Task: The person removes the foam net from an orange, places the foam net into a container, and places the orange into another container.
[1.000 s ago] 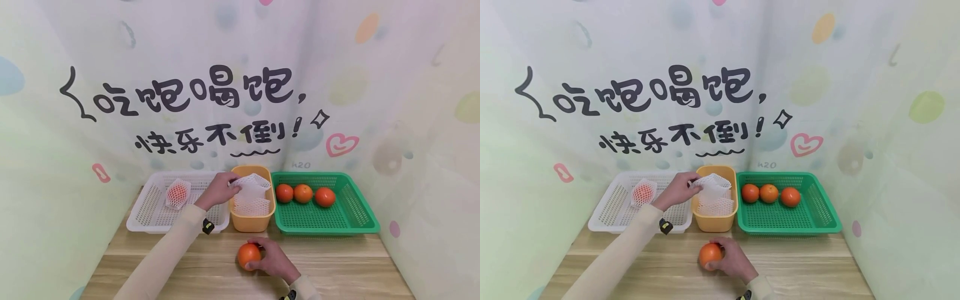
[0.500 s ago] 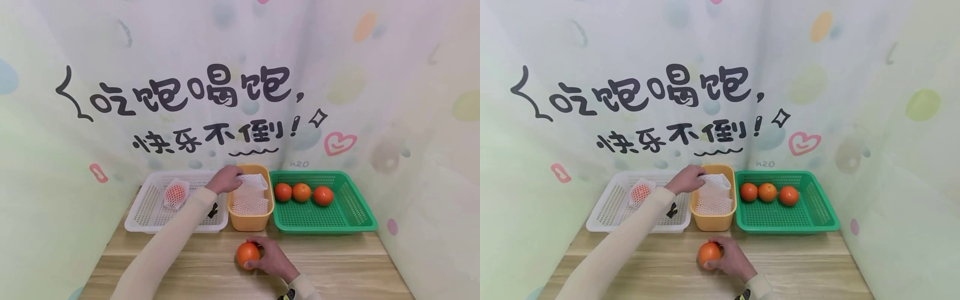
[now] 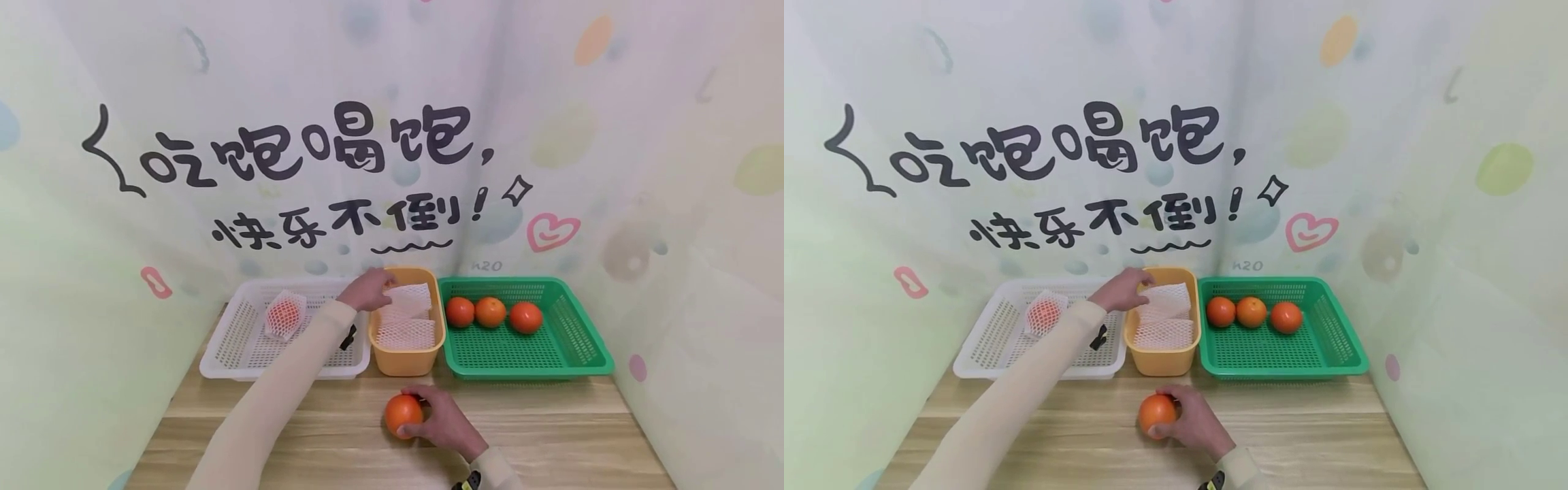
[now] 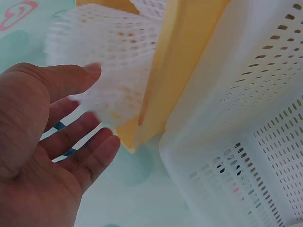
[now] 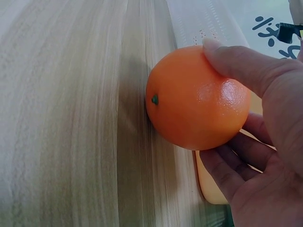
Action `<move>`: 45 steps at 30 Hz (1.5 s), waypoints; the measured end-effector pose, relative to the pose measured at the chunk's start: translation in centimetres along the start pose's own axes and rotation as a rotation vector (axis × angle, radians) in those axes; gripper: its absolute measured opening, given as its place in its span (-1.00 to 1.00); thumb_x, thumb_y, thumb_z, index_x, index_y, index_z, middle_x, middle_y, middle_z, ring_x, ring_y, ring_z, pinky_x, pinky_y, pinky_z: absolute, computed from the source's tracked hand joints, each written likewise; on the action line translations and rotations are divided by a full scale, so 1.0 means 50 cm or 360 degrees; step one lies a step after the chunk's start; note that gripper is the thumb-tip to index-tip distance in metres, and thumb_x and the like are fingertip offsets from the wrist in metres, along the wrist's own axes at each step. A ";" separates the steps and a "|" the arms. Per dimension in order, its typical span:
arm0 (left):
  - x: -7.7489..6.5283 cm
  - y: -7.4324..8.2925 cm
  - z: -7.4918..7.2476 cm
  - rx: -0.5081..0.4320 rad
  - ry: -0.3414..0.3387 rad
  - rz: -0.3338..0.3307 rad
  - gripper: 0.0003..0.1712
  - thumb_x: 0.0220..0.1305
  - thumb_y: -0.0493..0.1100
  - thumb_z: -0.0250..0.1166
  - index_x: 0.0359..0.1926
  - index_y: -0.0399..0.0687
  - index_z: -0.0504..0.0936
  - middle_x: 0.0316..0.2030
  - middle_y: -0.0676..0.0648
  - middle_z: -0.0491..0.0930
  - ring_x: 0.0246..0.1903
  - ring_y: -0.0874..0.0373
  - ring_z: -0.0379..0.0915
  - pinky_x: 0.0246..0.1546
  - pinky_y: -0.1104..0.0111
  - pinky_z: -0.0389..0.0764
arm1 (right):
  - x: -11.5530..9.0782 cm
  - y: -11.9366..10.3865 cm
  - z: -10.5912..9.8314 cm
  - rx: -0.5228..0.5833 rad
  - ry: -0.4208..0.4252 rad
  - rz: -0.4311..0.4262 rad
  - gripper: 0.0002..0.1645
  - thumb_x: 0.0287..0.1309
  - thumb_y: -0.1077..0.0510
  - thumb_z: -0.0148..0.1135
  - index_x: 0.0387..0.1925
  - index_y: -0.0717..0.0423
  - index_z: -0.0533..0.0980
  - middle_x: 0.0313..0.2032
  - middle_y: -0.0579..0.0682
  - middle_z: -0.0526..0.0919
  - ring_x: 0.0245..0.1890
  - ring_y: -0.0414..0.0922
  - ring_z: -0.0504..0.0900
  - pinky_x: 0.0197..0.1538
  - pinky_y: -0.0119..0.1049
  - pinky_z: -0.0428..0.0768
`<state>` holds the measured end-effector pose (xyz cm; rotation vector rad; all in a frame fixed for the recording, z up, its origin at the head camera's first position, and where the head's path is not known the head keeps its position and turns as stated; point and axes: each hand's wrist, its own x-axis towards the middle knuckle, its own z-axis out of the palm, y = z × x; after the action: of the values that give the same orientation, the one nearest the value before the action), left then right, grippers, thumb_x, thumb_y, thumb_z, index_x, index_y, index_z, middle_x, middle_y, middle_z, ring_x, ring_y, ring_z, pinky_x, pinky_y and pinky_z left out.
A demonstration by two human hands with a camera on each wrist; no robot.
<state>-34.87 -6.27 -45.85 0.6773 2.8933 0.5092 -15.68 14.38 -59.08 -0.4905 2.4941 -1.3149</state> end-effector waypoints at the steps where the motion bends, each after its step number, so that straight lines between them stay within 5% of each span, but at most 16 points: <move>1: -0.001 -0.001 -0.002 0.0004 0.0013 0.0003 -0.57 0.28 -0.22 0.36 0.18 -0.15 0.63 0.10 -0.17 0.63 0.15 -0.05 0.46 0.27 0.13 0.54 | 0.000 -0.001 0.000 -0.0003 -0.0001 0.0008 -0.13 -0.07 -0.15 0.64 0.25 0.09 0.55 0.14 -0.05 0.66 0.04 -0.12 0.61 0.15 -0.11 0.62; 15: -0.028 -0.010 -0.018 -0.0151 0.0119 -0.0034 -0.39 0.32 -0.03 0.38 0.33 -0.10 0.52 0.31 -0.19 0.44 0.37 -0.11 0.28 0.40 0.07 0.44 | 0.000 0.002 0.000 -0.0071 -0.0013 0.0035 -0.16 -0.03 -0.21 0.59 0.26 0.03 0.55 0.15 -0.07 0.65 0.05 -0.15 0.60 0.13 -0.21 0.61; 25: -0.077 -0.004 -0.007 -0.0370 0.0210 0.0014 -0.33 0.35 0.06 0.36 0.39 -0.09 0.46 0.37 -0.21 0.40 0.42 -0.14 0.25 0.46 0.01 0.37 | -0.018 0.006 -0.011 -0.0091 0.0050 -0.0137 -0.20 0.05 -0.21 0.54 0.23 0.09 0.55 0.15 -0.02 0.65 0.03 -0.10 0.66 0.11 -0.15 0.69; 35: -0.120 0.033 0.020 -0.0505 0.0302 0.0147 -0.38 0.36 0.03 0.37 0.35 -0.09 0.49 0.34 -0.16 0.45 0.38 -0.08 0.30 0.45 0.04 0.38 | -0.030 -0.043 -0.084 -0.0035 0.0251 -0.0340 -0.25 0.01 -0.17 0.59 0.20 0.02 0.57 0.13 -0.07 0.67 0.06 -0.08 0.68 0.12 -0.18 0.72; 45: -0.150 0.085 0.079 -0.0577 0.0303 0.0226 -0.45 0.36 0.05 0.38 0.31 0.08 0.52 0.33 -0.08 0.46 0.39 -0.04 0.29 0.45 0.02 0.39 | -0.044 -0.088 -0.167 -0.0210 0.0478 -0.0487 -0.18 -0.07 -0.16 0.63 0.25 -0.09 0.56 0.17 -0.18 0.67 0.10 -0.13 0.66 0.09 -0.13 0.74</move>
<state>-25.68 -4.90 -47.72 0.8145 2.8128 1.1393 -16.26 19.17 -50.66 -0.7837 2.8548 -1.4283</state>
